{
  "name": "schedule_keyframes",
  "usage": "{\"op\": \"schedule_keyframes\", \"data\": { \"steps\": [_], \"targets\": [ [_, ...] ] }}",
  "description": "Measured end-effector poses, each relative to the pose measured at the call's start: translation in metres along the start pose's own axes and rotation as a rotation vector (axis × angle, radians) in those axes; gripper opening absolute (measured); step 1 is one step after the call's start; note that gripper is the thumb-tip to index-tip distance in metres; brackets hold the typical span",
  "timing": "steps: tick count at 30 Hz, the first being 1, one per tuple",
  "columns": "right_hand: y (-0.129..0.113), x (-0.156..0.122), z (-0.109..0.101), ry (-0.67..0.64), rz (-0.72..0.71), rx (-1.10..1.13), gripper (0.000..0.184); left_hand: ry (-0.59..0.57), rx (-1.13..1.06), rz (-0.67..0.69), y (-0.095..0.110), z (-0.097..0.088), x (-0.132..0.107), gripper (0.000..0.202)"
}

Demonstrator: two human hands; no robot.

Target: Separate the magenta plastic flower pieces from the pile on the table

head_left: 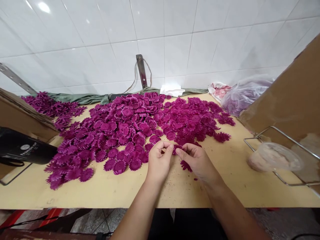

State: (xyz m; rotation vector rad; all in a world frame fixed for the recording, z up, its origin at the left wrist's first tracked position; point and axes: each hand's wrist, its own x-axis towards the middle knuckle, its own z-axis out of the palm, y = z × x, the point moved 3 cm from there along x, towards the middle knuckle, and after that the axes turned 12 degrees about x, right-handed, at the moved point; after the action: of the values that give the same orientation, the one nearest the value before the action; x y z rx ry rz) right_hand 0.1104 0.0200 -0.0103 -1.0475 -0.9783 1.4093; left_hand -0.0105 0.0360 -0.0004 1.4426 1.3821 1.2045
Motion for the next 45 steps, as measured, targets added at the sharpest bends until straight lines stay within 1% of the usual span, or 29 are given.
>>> {"op": "schedule_keyframes", "data": {
  "steps": [1, 3, 5, 6, 7, 8, 10, 12, 14, 15, 17, 19, 21, 23, 26, 27, 28, 31, 34, 35, 37, 40, 41, 45],
  "targets": [
    [-0.001, -0.003, 0.001, -0.011, -0.032, -0.023, 0.031, 0.045, -0.038, -0.011, -0.001, -0.004, 0.004, 0.013],
    [-0.003, -0.008, 0.003, -0.035, -0.073, -0.050, 0.027, 0.186, -0.100, -0.044, -0.005, -0.016, 0.014, 0.013],
    [-0.005, -0.012, 0.001, -0.040, -0.085, -0.036, 0.021, 0.302, -0.083, -0.076, -0.010, -0.028, 0.025, 0.013],
    [-0.006, -0.013, -0.001, -0.036, -0.086, -0.019, 0.019, 0.296, -0.013, -0.061, -0.011, -0.030, 0.030, 0.010],
    [-0.006, -0.013, -0.003, -0.030, -0.085, -0.002, 0.017, 0.267, 0.084, -0.026, -0.012, -0.031, 0.034, 0.007],
    [-0.007, -0.012, -0.005, -0.028, -0.083, 0.015, 0.017, 0.235, 0.198, 0.022, -0.011, -0.029, 0.035, 0.009],
    [-0.006, -0.009, -0.007, -0.030, -0.081, 0.043, 0.018, 0.197, 0.412, 0.126, -0.008, -0.024, 0.032, 0.027],
    [-0.005, -0.006, -0.009, -0.034, -0.073, 0.060, 0.020, 0.215, 0.529, 0.216, -0.001, -0.020, 0.022, 0.036],
    [-0.003, -0.004, -0.010, -0.034, -0.048, 0.057, 0.021, 0.191, 0.526, 0.286, 0.007, -0.016, 0.010, 0.029],
    [-0.002, -0.003, -0.011, -0.026, -0.033, 0.051, 0.020, 0.140, 0.492, 0.314, 0.011, -0.015, 0.003, 0.023],
    [0.000, -0.003, -0.011, -0.009, -0.015, 0.048, 0.019, -0.009, 0.395, 0.346, 0.018, -0.010, -0.007, 0.018],
    [0.000, -0.003, -0.011, 0.010, -0.025, 0.064, 0.019, -0.107, 0.320, 0.328, 0.020, -0.005, -0.013, 0.017],
    [0.000, -0.003, -0.009, 0.014, -0.042, 0.094, 0.022, -0.147, 0.240, 0.268, 0.017, -0.001, -0.014, 0.017],
    [0.000, -0.003, -0.008, 0.010, -0.036, 0.133, 0.027, -0.182, 0.135, 0.171, 0.012, 0.004, -0.013, 0.015],
    [0.001, -0.003, -0.006, 0.002, -0.001, 0.187, 0.036, -0.199, 0.009, 0.013, 0.005, 0.010, -0.013, 0.005],
    [0.001, -0.003, -0.005, 0.005, 0.003, 0.196, 0.039, -0.195, -0.012, -0.024, 0.003, 0.011, -0.012, 0.003],
    [0.001, -0.003, -0.005, 0.006, 0.001, 0.203, 0.041, -0.185, -0.024, -0.046, 0.002, 0.011, -0.012, 0.005],
    [0.002, -0.005, -0.005, -0.007, -0.002, 0.215, 0.042, -0.125, -0.024, -0.048, 0.001, 0.006, -0.009, 0.007],
    [0.004, -0.007, -0.008, -0.013, 0.007, 0.246, 0.039, -0.016, 0.016, -0.022, 0.002, -0.004, -0.004, 0.007],
    [0.006, -0.008, -0.009, -0.007, 0.017, 0.258, 0.037, -0.002, 0.033, -0.016, 0.003, -0.007, -0.004, 0.007],
    [0.008, -0.008, -0.011, 0.005, 0.038, 0.272, 0.035, -0.032, 0.055, 0.008, 0.005, -0.008, -0.005, 0.004],
    [0.007, -0.006, -0.009, 0.001, 0.046, 0.230, 0.036, -0.150, 0.051, 0.065, 0.008, 0.000, -0.014, 0.025],
    [0.006, -0.006, -0.008, 0.001, 0.036, 0.204, 0.037, -0.170, 0.045, 0.077, 0.008, 0.004, -0.016, 0.026],
    [0.004, -0.005, -0.005, 0.005, -0.010, 0.099, 0.037, -0.133, 0.008, 0.073, 0.005, 0.011, -0.020, 0.009]
  ]
}}
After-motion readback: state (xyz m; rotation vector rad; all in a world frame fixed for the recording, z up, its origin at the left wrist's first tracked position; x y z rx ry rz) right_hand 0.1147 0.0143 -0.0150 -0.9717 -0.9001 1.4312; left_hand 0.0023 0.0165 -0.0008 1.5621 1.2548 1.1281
